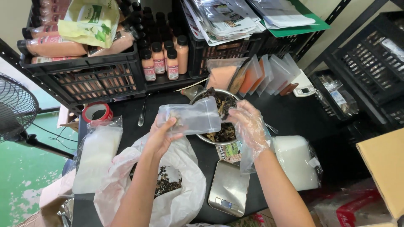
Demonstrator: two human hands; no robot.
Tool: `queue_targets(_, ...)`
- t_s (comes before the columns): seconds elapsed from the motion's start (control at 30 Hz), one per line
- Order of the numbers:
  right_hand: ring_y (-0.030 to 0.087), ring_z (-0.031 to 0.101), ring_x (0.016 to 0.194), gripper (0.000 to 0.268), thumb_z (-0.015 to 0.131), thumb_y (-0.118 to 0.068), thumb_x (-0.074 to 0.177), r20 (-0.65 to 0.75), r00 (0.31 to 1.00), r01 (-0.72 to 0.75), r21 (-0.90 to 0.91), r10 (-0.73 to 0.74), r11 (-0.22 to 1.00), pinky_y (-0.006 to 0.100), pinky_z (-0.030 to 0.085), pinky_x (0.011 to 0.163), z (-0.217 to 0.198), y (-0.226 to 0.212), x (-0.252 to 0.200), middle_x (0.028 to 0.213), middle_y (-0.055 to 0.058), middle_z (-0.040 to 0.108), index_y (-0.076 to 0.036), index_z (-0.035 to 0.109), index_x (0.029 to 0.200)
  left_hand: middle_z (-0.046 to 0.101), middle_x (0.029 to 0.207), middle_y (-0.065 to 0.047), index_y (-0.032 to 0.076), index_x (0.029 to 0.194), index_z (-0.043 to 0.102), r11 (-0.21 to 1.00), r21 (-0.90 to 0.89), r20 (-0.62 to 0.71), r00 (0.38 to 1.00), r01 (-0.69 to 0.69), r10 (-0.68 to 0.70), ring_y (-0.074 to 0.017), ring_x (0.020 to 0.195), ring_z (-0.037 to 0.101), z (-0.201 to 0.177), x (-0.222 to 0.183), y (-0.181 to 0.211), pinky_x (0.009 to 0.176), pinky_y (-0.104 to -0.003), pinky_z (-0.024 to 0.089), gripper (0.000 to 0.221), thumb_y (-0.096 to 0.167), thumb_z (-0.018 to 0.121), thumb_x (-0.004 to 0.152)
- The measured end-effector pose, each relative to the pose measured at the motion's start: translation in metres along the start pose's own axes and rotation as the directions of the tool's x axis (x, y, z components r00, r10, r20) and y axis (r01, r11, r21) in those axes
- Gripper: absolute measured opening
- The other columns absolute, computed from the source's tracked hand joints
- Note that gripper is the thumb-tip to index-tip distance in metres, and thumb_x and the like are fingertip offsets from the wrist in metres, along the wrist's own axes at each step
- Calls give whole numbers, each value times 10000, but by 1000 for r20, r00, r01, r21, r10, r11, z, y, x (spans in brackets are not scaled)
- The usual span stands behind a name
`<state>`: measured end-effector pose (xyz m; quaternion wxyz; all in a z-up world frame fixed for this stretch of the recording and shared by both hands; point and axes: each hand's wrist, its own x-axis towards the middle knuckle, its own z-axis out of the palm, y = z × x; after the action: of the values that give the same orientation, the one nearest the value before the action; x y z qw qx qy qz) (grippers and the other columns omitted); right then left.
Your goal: A person wearing gloves portions dried food from a large white sack into small clear plastic bags using a scoop. They weigh each bag on a digital scale to ensure consistency and then pack the finished bags into a large cardboard box.
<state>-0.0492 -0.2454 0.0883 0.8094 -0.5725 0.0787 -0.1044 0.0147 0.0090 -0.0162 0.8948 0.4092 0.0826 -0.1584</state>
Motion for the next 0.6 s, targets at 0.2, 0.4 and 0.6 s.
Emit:
queue_targets(0.2,246,729,778,220,778,11,826,8,997,-78,22,78,997,393,674,706,-12,16,13,802,90,625,-28,561,825,663,1199,-214,144,1432,458,1000,0,20,1000,-9,9,-496,935,701,9,-8,5,625,-551,639,675,60,772,840)
queue_targets(0.4,306,673,986,546,852,-146,773,143,974,-98,-422,173,901,399,604,867,27,-44,-21,1162,295,646,64,623,1222,660,1189,-221,131,1408,461,998,-62,79,997,-2,6,-511,912,702,-16,14,-10,617,-509,658,610,65,744,871)
queue_targets(0.6,442,579,1240,343,804,-120,824,257,945,16,-654,202,756,490,497,1082,42,-59,-22,1366,320,554,48,733,1116,657,1206,-260,120,1423,444,999,-40,126,992,12,-7,-560,901,674,9,-9,6,594,-530,645,658,39,750,846)
